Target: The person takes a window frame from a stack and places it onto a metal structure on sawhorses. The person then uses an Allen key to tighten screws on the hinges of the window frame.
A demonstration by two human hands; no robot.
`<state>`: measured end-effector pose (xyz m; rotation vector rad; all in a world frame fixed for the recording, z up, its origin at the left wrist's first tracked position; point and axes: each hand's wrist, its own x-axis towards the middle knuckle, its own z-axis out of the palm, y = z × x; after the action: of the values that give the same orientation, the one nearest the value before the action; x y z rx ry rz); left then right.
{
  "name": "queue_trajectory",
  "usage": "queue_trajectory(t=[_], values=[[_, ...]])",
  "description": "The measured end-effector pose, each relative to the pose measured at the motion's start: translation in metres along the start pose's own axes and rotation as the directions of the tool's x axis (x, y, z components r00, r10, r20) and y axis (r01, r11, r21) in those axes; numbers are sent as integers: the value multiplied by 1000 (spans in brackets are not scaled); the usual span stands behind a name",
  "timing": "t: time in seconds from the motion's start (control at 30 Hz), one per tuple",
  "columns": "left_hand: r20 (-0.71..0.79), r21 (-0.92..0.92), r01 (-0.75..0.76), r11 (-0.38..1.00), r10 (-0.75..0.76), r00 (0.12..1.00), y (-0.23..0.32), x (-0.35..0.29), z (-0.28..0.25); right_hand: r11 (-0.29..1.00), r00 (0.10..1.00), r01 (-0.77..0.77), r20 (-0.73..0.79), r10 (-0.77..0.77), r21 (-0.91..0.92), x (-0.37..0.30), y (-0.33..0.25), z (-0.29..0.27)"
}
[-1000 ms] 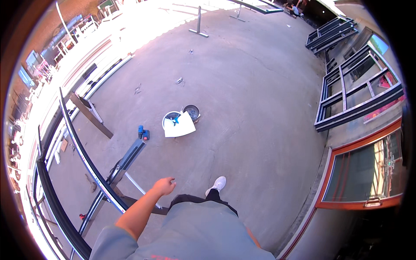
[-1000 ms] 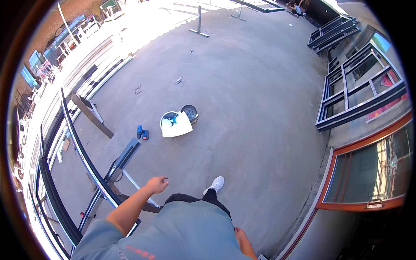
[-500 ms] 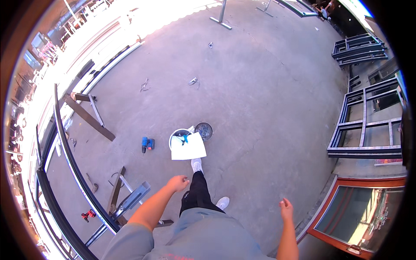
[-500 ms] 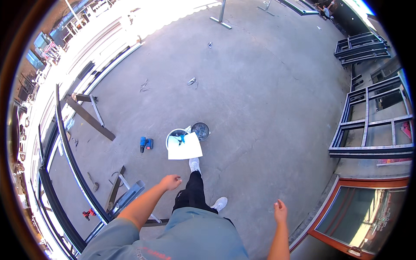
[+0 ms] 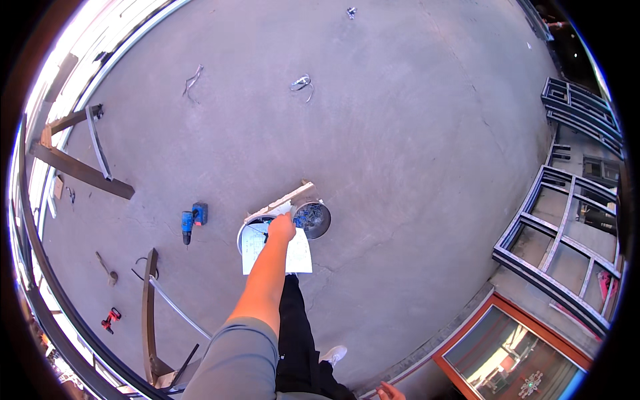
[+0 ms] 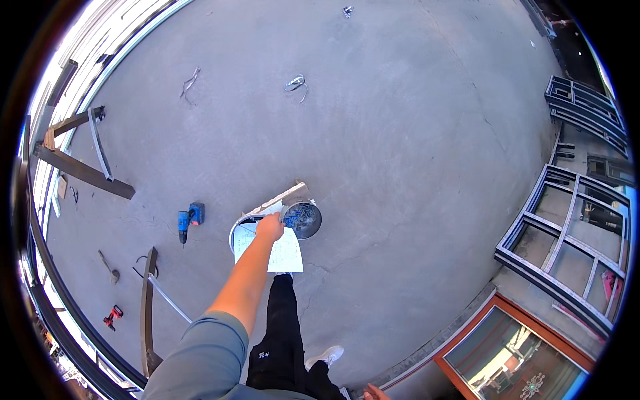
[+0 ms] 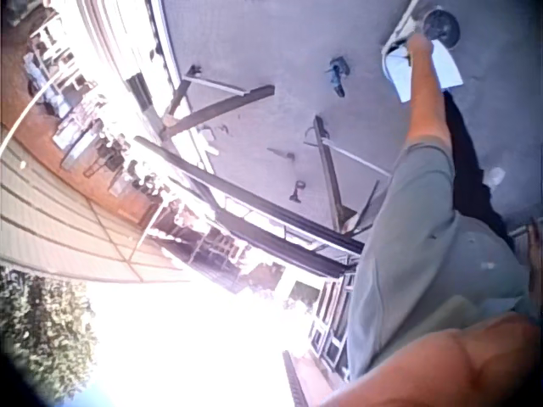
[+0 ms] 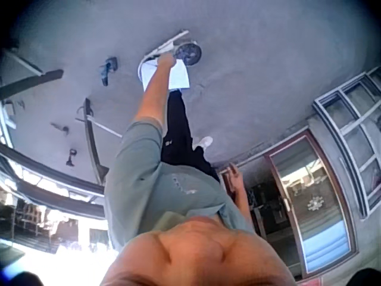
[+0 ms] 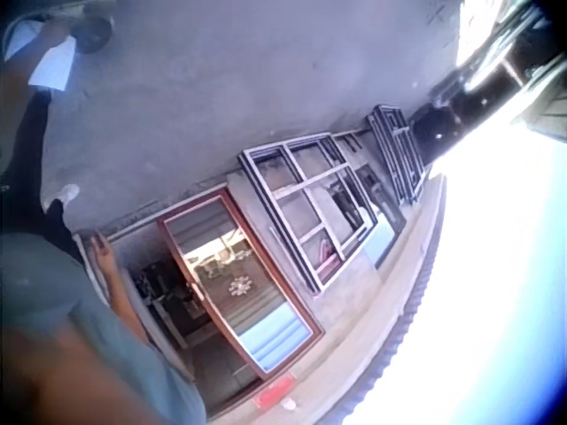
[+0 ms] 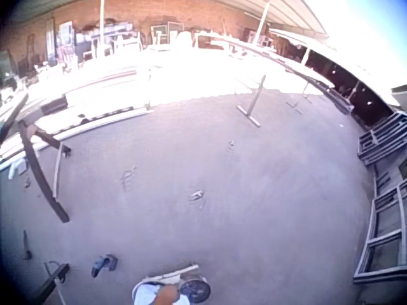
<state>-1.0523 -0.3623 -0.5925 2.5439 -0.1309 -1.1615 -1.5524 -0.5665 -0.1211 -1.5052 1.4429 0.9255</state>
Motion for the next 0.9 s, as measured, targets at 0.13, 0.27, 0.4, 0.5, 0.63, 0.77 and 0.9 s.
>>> queue_trajectory(t=[0.13,0.27,0.4,0.5,0.63,0.77,0.9], values=[[65,40,-137,990,135,989,-13,29,10,1000,994,6,-110,-9,-28,8,-75,-22],[-57,70,-399,914,403,914,-21,0,-15,991,997,39,-62,-48,-126,11,-83,-52],[-304,-61,-547,835,506,807,-12,-63,-59,996,990,86,-110,-86,-2,9,-94,-40],[-482,-214,-532,819,385,787,-2,-120,-88,964,968,250,19,-249,-86,47,-66,-46],[-480,-519,-384,763,112,870,22,-197,-125,878,888,455,138,-438,-145,97,-62,-46],[-352,-812,-291,507,-27,936,48,-291,-141,605,737,648,180,-652,-463,74,-146,-45],[-389,-911,-373,179,-66,919,83,-410,-146,-24,80,945,301,-950,-327,6,-230,-18]])
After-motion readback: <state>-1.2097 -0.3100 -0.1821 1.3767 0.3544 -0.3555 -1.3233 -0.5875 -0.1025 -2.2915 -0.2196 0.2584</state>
